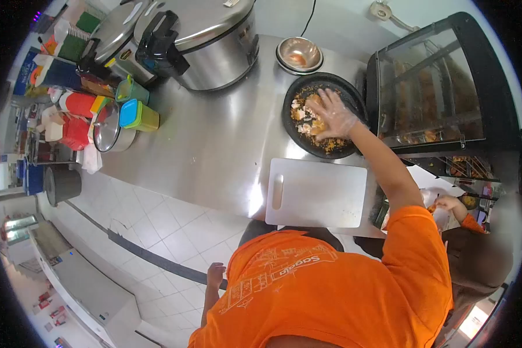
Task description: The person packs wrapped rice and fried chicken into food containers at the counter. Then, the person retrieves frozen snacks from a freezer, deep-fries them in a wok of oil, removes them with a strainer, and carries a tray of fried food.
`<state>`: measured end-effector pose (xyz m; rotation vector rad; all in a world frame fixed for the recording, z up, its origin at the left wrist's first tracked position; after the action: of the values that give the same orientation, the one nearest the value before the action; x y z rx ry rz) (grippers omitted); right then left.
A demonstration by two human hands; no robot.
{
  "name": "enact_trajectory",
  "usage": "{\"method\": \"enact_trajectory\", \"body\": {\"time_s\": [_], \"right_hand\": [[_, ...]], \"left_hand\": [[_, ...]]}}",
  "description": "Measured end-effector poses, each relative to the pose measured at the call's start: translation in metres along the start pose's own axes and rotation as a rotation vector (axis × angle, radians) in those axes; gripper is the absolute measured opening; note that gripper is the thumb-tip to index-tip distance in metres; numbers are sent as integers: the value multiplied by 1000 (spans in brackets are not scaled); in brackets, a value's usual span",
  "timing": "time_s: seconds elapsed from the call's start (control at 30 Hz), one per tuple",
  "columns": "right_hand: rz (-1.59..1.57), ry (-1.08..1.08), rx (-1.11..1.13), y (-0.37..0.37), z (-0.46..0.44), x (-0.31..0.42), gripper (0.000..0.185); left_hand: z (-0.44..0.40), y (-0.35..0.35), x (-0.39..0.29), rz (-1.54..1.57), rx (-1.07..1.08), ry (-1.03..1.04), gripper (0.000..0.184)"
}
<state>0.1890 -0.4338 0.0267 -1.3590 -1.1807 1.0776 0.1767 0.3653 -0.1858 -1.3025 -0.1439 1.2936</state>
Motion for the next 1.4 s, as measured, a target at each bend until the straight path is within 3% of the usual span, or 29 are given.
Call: {"method": "enact_trajectory", "body": {"time_s": [0.03,0.07,0.17,0.23,0.27,0.3,0.33,0.43,0.47,0.53,0.6,0.67,0.7,0.73,0.8,0.9,0.97,1.0,1.13,1.2,1.27,1.4], "right_hand": [[-55,-17,5,8,-11,4,108],[-109,-35,9,14,-22,8,108],[-131,16,-97,49,-35,12,94],[-151,71,-135,57,-36,23,82],[-87,85,-213,57,-35,29,58],[-100,107,-192,60,-37,30,53],[-111,129,-170,58,-39,30,48],[-136,232,-148,52,-42,35,36],[-142,273,-152,49,-43,36,33],[-185,400,-128,54,-49,31,30],[-230,533,-149,61,-51,22,28],[-273,666,-218,60,-54,9,27],[-514,804,-232,61,-49,1,27],[-760,934,-247,59,-43,-6,28],[-1309,1234,-369,34,-19,-1,32],[-2067,1258,-400,30,34,1,33],[-2410,1182,-468,8,82,23,32],[-2488,1144,-489,-3,111,35,35],[-2310,1422,-581,-57,256,91,33],[-2106,1645,-570,-74,339,102,33],[-1904,1684,-580,-67,420,93,32],[-906,2039,-334,-93,540,50,44]], "left_hand": [[-2,-1,4,-55,26,50,21],[-3,-16,0,147,-80,89,20],[-6,-39,-13,190,-125,-279,23],[-3,-33,1,301,-184,-122,26],[1,-37,-2,283,-173,-53,25],[6,-39,-7,269,-161,16,24],[6,-36,-12,53,-174,343,22],[31,-10,11,832,-105,-609,22],[20,-21,-13,246,-32,-284,22],[21,-6,5,258,-23,7,25],[20,4,33,651,46,-404,31],[4,-9,22,671,48,-451,32],[-1,-20,7,678,51,-478,33],[-9,-38,-13,480,41,-510,32],[-25,-38,-14,574,15,-504,31],[-47,-42,-29,500,84,-428,30],[-64,-37,-43,428,194,-309,29],[-73,-19,-23,1015,346,-411,29],[-113,-1,-69,462,523,-209,29],[-128,12,-94,374,600,-167,29],[-139,21,-115,322,663,-143,29],[-156,31,-154,246,760,-125,30]]}}
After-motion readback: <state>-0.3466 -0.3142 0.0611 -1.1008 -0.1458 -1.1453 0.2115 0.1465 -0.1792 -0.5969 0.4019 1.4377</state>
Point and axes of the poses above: each hand's wrist, its own z-axis away from the middle knuckle, its own y-axis out of the palm, x = y × z, the point moved 5 cm from there along -z, towards the middle knuckle, and after that the axes turned 10 degrees about -x, right-handed, at the moved point
